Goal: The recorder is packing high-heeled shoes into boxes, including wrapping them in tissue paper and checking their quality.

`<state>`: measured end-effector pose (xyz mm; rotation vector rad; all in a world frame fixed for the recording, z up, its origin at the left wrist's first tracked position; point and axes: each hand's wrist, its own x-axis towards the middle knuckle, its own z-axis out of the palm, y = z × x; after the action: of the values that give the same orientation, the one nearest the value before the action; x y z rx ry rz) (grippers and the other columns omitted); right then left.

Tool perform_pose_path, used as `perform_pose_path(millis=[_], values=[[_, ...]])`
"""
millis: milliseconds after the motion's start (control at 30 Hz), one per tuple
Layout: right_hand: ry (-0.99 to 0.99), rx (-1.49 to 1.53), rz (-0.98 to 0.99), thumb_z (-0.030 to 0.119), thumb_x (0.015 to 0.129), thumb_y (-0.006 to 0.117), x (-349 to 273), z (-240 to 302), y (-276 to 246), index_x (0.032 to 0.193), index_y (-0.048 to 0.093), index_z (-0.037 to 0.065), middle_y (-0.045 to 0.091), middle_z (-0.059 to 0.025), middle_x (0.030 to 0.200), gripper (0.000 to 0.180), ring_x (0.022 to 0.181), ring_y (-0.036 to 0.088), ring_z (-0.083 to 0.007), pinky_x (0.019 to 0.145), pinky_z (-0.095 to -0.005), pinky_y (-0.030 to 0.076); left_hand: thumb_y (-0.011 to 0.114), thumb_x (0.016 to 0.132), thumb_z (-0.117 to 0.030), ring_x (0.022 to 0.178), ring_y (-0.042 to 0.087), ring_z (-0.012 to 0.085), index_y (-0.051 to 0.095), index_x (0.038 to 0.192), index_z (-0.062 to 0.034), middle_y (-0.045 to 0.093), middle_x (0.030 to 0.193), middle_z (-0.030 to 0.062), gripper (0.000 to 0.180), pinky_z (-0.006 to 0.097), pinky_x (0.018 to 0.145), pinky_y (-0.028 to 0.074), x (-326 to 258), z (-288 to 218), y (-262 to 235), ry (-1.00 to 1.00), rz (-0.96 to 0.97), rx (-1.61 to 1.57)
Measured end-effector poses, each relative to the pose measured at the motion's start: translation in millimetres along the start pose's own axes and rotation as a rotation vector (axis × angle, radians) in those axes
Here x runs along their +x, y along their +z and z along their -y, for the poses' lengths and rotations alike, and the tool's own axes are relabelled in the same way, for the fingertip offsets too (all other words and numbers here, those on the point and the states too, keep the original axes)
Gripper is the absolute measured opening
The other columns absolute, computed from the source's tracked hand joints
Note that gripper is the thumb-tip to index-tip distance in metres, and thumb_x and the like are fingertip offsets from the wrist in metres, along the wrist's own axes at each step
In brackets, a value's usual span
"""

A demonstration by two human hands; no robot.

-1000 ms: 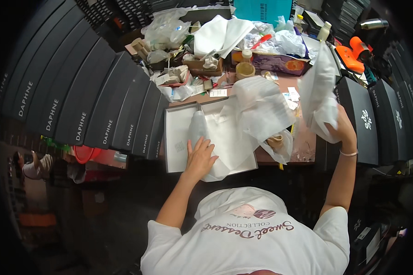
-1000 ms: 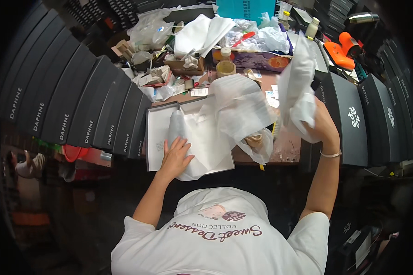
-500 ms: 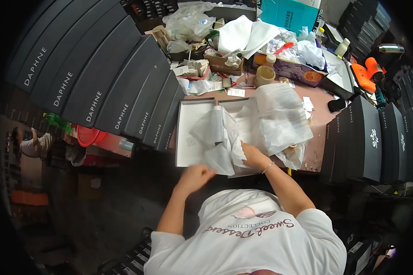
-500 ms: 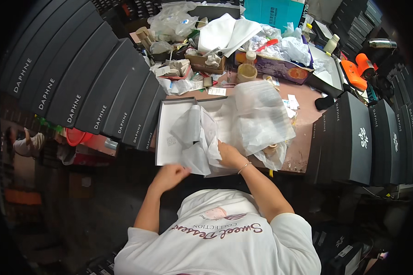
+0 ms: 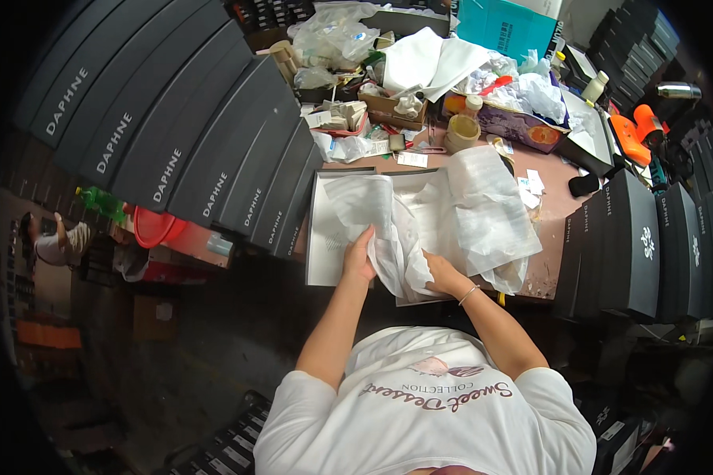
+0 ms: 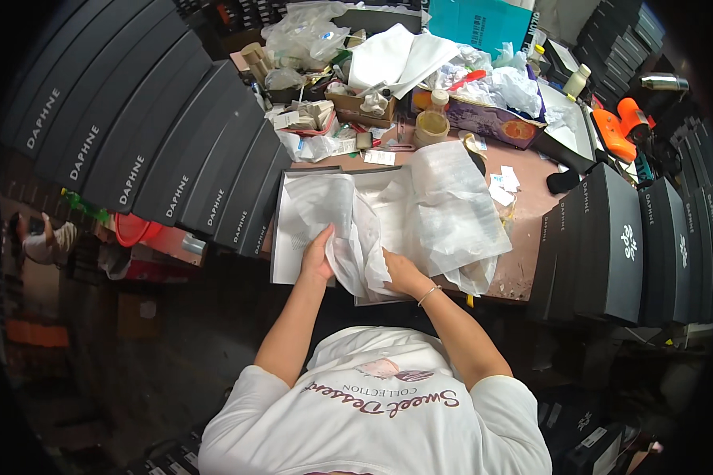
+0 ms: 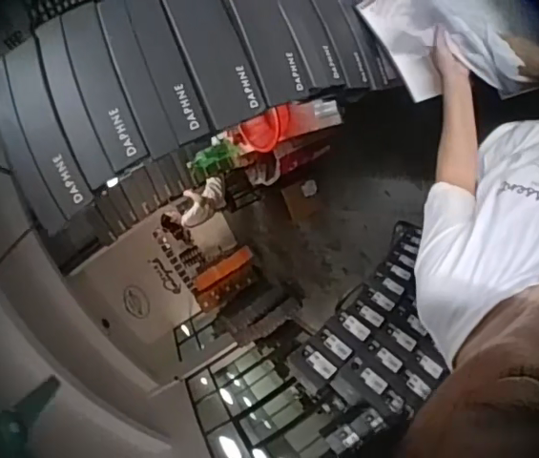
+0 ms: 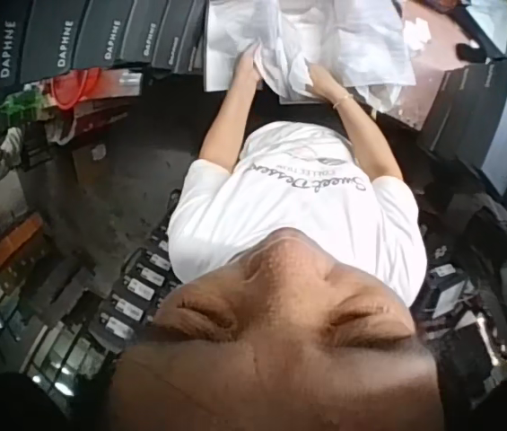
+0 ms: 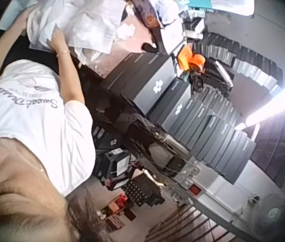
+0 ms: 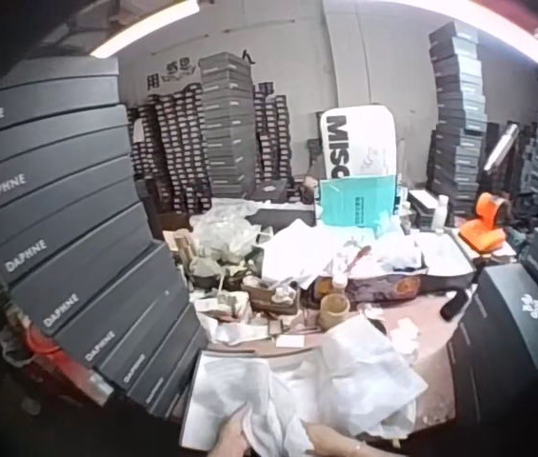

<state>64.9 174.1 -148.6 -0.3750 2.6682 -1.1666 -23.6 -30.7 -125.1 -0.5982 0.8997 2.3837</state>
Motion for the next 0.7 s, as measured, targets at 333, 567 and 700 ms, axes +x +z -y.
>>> perform_pose_path(millis=[333,567,700], values=[[0.103,-0.128,0.044,0.011,0.067,0.069,9.5,31.5,-2.3,0.122,0.045,-0.003,0.058,-0.0229,0.108,0.062,0.1,0.057,-0.0382,0.084,-0.0426,0.048,0.066,0.086,-0.016,0.089,0.062,0.017,0.056,0.12,-0.0017,0.062,0.106,0.0059,0.038,0.029,0.072,0.05,-53.2,-21.1,44.2,0.431,0.052,0.373],[-0.206,-0.307,-0.393,0.007,0.074,0.061,-31.2,60.4,-74.0,0.112,0.053,-0.002,0.056,-0.019,0.102,0.039,0.09,0.06,-0.0354,0.077,-0.0408,0.05,0.045,0.096,-0.027,0.127,0.041,0.0343,0.038,0.135,0.0046,0.044,0.136,0.0207,0.05,0.042,0.106,0.033,-65.2,9.6,14.0,0.658,0.374,0.919],[0.049,-0.031,-0.374,0.007,0.079,0.056,-70.6,65.6,-103.2,0.106,0.055,0.001,0.057,-0.0189,0.098,0.028,0.086,0.059,-0.0356,0.075,-0.042,0.049,0.056,0.087,-0.018,0.132,0.034,0.0377,0.034,0.137,0.0061,0.039,0.137,0.0283,0.059,0.044,0.11,0.025,-51.8,33.3,70.3,1.084,0.296,1.591]])
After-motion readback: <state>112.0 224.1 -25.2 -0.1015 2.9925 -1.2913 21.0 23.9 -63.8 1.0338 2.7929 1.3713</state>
